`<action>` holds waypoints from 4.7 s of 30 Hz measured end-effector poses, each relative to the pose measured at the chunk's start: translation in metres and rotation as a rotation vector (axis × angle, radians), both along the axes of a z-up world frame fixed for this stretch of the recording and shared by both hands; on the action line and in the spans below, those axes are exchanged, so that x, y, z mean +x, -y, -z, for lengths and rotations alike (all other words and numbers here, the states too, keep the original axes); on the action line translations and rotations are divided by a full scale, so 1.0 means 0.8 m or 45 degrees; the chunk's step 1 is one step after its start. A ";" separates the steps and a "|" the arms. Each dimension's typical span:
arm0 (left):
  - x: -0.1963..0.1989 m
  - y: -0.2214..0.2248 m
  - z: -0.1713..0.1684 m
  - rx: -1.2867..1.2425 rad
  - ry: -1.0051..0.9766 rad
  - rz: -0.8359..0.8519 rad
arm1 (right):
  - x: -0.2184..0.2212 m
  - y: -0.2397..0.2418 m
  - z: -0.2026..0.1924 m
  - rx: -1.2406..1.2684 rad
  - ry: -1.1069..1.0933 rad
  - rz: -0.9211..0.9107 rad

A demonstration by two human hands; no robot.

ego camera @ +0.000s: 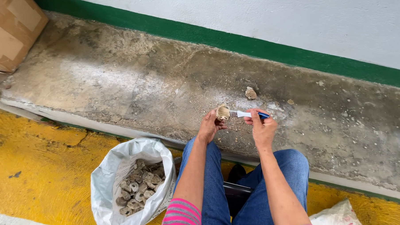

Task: Cleaning archaeological or mineral samples with a brush.

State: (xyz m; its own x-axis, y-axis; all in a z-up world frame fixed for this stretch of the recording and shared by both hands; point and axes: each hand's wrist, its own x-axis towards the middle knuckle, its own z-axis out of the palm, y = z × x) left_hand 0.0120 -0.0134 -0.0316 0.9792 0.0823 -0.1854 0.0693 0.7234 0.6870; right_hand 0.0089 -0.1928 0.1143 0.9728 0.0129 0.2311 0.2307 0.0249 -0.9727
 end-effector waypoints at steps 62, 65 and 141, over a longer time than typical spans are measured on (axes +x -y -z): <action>0.004 -0.011 0.005 -0.167 -0.204 -0.046 | -0.018 0.015 -0.004 -0.069 0.184 0.029; 0.006 -0.015 0.006 -0.172 -0.245 -0.042 | -0.018 0.015 -0.010 -0.108 0.230 0.123; -0.012 0.012 -0.016 1.230 -0.128 -0.285 | -0.003 0.041 -0.003 -0.201 0.170 -0.036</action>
